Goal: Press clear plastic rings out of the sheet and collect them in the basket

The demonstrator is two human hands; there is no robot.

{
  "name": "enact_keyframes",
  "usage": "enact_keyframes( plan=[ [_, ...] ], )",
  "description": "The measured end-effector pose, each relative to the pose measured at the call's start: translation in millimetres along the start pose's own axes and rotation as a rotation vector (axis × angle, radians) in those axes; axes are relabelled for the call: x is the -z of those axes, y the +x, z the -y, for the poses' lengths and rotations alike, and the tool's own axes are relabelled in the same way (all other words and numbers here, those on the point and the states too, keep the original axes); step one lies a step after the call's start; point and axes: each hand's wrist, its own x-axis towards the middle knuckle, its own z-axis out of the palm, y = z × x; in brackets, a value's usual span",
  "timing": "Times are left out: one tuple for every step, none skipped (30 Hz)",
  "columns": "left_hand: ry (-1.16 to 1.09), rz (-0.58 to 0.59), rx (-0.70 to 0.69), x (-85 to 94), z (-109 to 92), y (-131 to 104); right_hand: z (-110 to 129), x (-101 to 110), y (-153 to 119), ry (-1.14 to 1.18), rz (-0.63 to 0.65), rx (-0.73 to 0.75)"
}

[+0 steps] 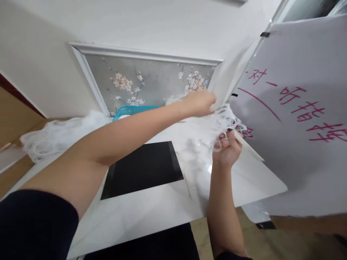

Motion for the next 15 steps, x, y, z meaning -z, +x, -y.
enact_keyframes(
  plan=[
    [0.001,0.038,0.002,-11.8,-2,-12,-1,-1,-1,-0.111,-0.039,0.118],
    [0.007,0.078,0.005,-23.7,-4,-26,-2,-1,-2,-0.223,-0.08,0.209],
    [0.012,0.131,0.005,-34.9,-5,-44,-2,0,-1,-0.315,-0.116,0.244],
    [0.01,0.187,-0.011,-44.8,-5,-62,-3,2,1,-0.378,-0.147,0.22],
    [0.006,0.233,-0.019,-53.0,-4,-81,-4,4,4,-0.408,-0.172,0.137],
    [-0.016,0.303,-0.005,-59.4,-2,-100,-5,6,7,-0.406,-0.194,0.03],
    [-0.051,0.359,-0.005,-64.2,1,-118,-6,8,9,-0.379,-0.205,-0.079],
    [-0.089,0.355,0.011,-67.6,6,-134,-8,9,10,-0.334,-0.199,-0.182],
    [-0.143,0.344,0.035,-69.8,11,-148,-11,8,9,-0.279,-0.174,-0.277],
    [-0.215,0.336,0.071,-71.0,17,-161,-14,5,6,-0.223,-0.125,-0.374],
    [-0.292,0.333,0.13,-71.3,23,-172,-18,0,0,-0.169,-0.059,-0.481],
    [-0.357,0.293,0.181,-70.5,29,-181,-23,-7,-8,-0.115,0.015,-0.6],
    [-0.404,0.251,0.226,-68.9,34,-189,-28,-15,-18,-0.063,0.088,-0.725],
    [-0.463,0.197,0.276,-66.4,39,-196,-33,-25,-30,-0.016,0.157,-0.842],
    [-0.528,0.136,0.327,-63.5,42,-202,-37,-35,-42,0.023,0.222,-0.942]
  ],
)
